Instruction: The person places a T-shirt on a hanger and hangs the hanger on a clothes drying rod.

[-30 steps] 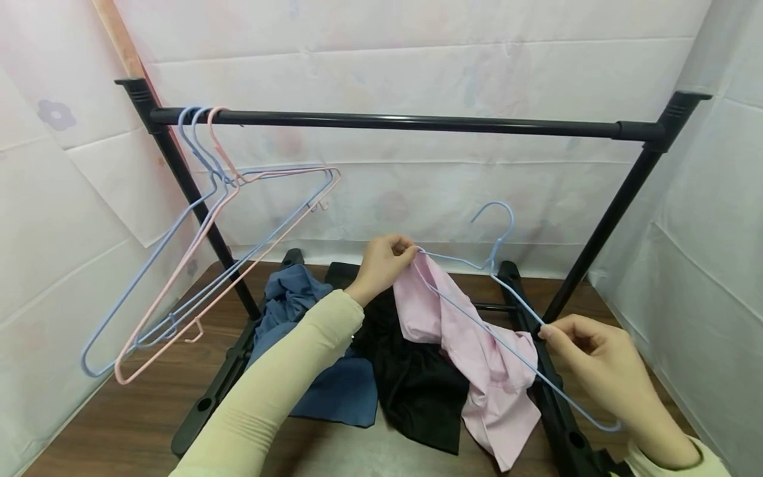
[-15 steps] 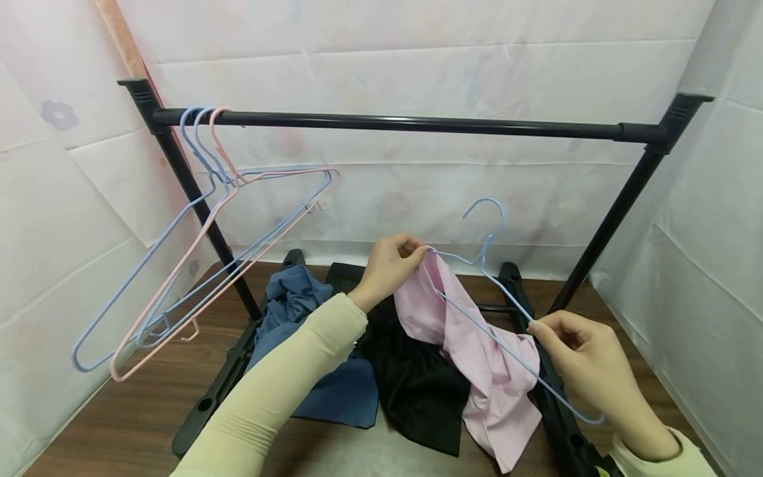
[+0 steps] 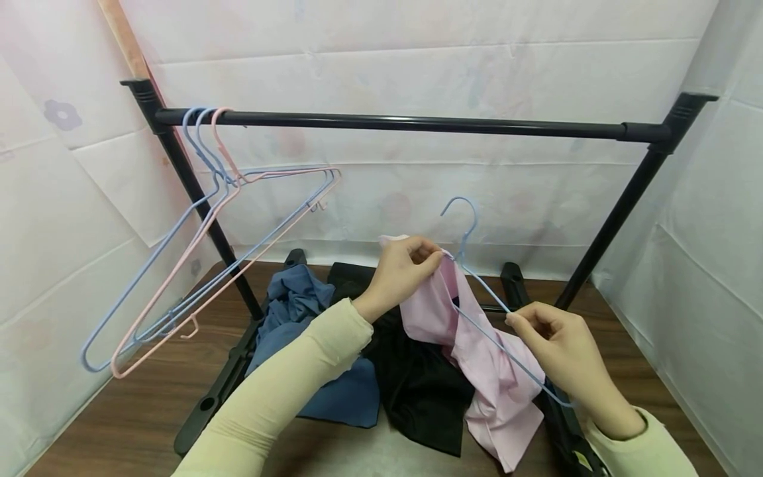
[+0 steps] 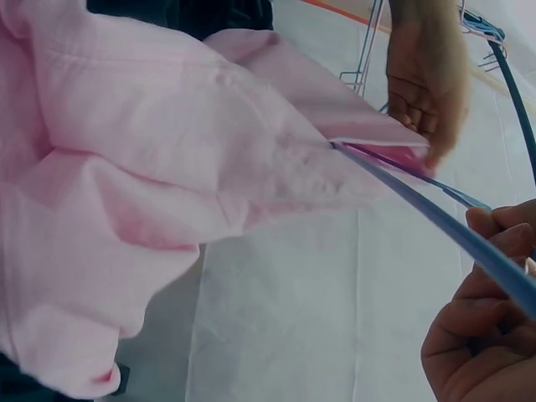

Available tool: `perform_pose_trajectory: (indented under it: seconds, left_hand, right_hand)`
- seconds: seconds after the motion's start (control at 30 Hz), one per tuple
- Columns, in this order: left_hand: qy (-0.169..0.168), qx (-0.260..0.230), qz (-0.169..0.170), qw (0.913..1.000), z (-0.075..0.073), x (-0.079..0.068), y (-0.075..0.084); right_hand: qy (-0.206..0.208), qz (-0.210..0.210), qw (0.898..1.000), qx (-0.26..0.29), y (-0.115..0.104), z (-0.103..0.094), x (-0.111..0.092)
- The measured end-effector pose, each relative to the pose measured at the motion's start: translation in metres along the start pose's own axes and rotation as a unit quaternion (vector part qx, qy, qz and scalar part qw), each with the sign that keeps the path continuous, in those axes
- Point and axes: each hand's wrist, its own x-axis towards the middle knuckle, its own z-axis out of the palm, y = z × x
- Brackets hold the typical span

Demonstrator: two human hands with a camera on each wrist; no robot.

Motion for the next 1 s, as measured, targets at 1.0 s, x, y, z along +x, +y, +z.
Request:
perform_pose_trajectory:
  seconds: [1.0]
  left_hand:
    - [-0.18,0.13,0.091,0.9708,-0.036,0.023,0.002]
  right_hand:
    - [-0.011,-0.018,0.999,0.035,0.0,0.008,0.008]
